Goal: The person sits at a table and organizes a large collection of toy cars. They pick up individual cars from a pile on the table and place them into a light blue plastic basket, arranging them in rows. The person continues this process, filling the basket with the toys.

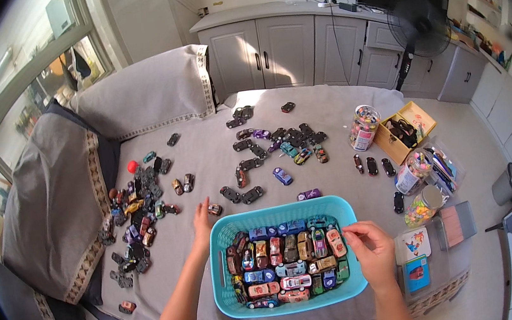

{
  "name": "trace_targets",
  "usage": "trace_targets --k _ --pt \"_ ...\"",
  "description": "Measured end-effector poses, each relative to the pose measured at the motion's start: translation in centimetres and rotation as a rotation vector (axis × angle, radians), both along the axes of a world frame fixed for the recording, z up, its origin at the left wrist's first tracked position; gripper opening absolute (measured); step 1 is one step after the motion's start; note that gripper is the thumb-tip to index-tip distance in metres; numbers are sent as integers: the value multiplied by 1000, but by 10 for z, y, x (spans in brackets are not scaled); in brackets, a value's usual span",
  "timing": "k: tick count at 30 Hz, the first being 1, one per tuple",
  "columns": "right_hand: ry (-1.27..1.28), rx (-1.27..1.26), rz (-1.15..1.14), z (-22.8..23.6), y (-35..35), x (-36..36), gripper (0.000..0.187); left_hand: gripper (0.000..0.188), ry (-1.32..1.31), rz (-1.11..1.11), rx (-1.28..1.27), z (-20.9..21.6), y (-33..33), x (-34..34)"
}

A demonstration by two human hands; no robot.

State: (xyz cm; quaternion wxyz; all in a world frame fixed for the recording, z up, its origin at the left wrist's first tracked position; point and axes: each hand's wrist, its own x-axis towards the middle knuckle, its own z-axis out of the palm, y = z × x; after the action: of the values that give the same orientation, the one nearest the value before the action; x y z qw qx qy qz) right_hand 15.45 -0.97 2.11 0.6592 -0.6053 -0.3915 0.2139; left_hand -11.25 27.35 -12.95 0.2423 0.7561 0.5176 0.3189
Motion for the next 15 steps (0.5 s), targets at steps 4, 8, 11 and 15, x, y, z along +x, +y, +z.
trace_targets --k 4,8,11,15 --pt "-77 -43 -35 -3 -10 9 9 103 195 -100 77 10 21 45" --pt "-171 -57 -36 -3 -18 7 11 86 309 -184 183 20 18 72" --pt "-265 -28 -35 2 -16 6 12 58 339 -250 357 15 21 78" --pt "-287 -20 -26 1 -18 7 12 41 419 -361 493 23 22 81"
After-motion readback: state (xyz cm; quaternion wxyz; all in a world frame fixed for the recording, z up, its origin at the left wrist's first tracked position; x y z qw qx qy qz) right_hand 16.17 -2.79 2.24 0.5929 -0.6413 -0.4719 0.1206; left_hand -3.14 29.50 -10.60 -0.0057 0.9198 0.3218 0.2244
